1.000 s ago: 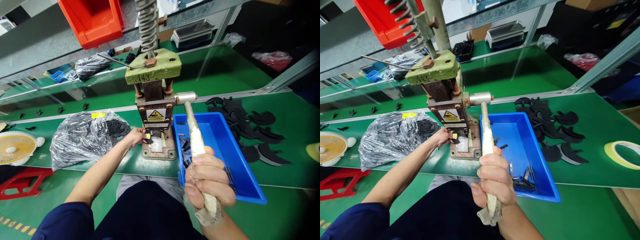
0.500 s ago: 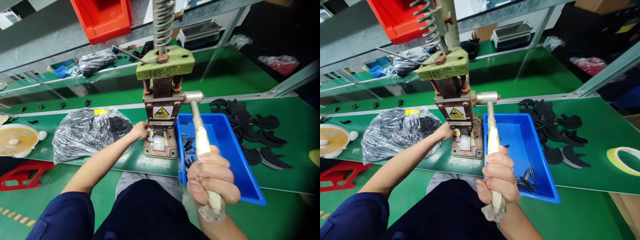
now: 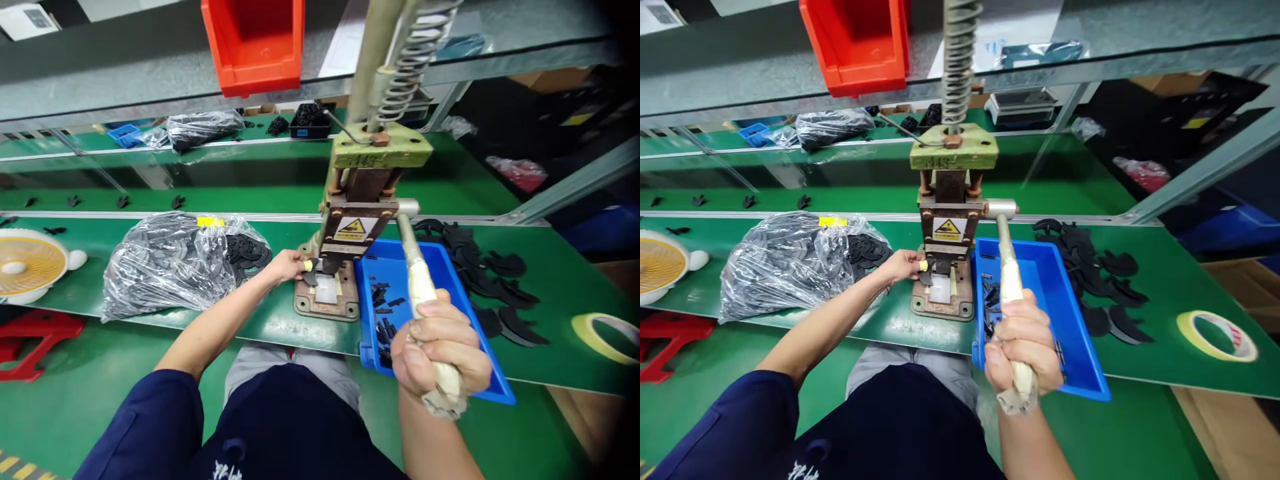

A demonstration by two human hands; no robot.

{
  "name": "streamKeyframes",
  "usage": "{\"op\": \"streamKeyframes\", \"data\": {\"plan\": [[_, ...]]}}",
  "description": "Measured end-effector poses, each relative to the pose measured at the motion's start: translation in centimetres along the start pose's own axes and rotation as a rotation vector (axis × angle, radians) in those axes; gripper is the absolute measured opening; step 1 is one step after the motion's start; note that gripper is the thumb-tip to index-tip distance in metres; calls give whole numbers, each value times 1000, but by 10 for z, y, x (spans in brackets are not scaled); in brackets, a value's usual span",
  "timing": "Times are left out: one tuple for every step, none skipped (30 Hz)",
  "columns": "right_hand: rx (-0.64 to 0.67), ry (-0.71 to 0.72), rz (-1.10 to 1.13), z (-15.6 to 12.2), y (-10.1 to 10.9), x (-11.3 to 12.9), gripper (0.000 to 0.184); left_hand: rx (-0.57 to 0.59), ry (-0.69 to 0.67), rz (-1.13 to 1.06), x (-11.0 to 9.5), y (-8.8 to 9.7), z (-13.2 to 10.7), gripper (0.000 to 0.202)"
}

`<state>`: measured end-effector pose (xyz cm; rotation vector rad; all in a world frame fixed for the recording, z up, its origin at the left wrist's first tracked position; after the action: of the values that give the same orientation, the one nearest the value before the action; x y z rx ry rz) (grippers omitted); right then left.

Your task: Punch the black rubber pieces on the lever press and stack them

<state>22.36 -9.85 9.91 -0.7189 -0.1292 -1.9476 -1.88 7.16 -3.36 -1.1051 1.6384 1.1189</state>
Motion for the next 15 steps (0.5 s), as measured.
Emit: {"op": "streamKeyframes", "data": {"plan": [[9,1,2,0,-1,-1,30,-63,-38,26,1,14,-1,21],[11,7,6,1,-1,-1,31,-134,-88,74,1,30,-5,22],[5,14,10,1,-2,-2,33,-189,-141,143,2,47,-10,24],[-13,34,22,2,-3,-3,35,-213,-191,225,2,63,-16,24],[-44,62,43,3,-4,-3,37,-203,-233,318,3,76,-24,23],[-80,87,67,3,-5,-3,39,-156,-268,421,4,85,-32,23],[-113,114,96,4,-6,-4,42,-83,-304,531,5,90,-40,23],[-138,130,119,5,-7,-6,43,4,-340,642,6,92,-47,25],[-152,136,132,6,-8,-8,44,93,-377,748,7,91,-54,28],[-154,136,138,7,-9,-10,45,173,-412,847,8,88,-61,30],[-149,146,145,7,-9,-12,46,242,-442,935,9,84,-66,32],[-146,169,156,6,-7,-13,47,294,-467,1012,10,79,-70,32],[-156,193,169,4,-3,-15,49,326,-482,1078,10,76,-71,31],[-158,167,159,1,1,-18,51,349,-489,1135,11,73,-72,30],[-155,116,139,-1,6,-24,54,366,-490,1181,11,71,-71,28]]}}
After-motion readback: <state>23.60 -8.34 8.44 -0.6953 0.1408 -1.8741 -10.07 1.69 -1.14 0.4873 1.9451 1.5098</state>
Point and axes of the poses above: each hand's wrist, its own z-axis towards the middle knuckle, its own y-axis out of the back of the hand, x = y × z, the point moved 6 cm from there along z, towards the middle knuckle, and after that the axes turned 10 degrees about -y, right-handed, at the moved point
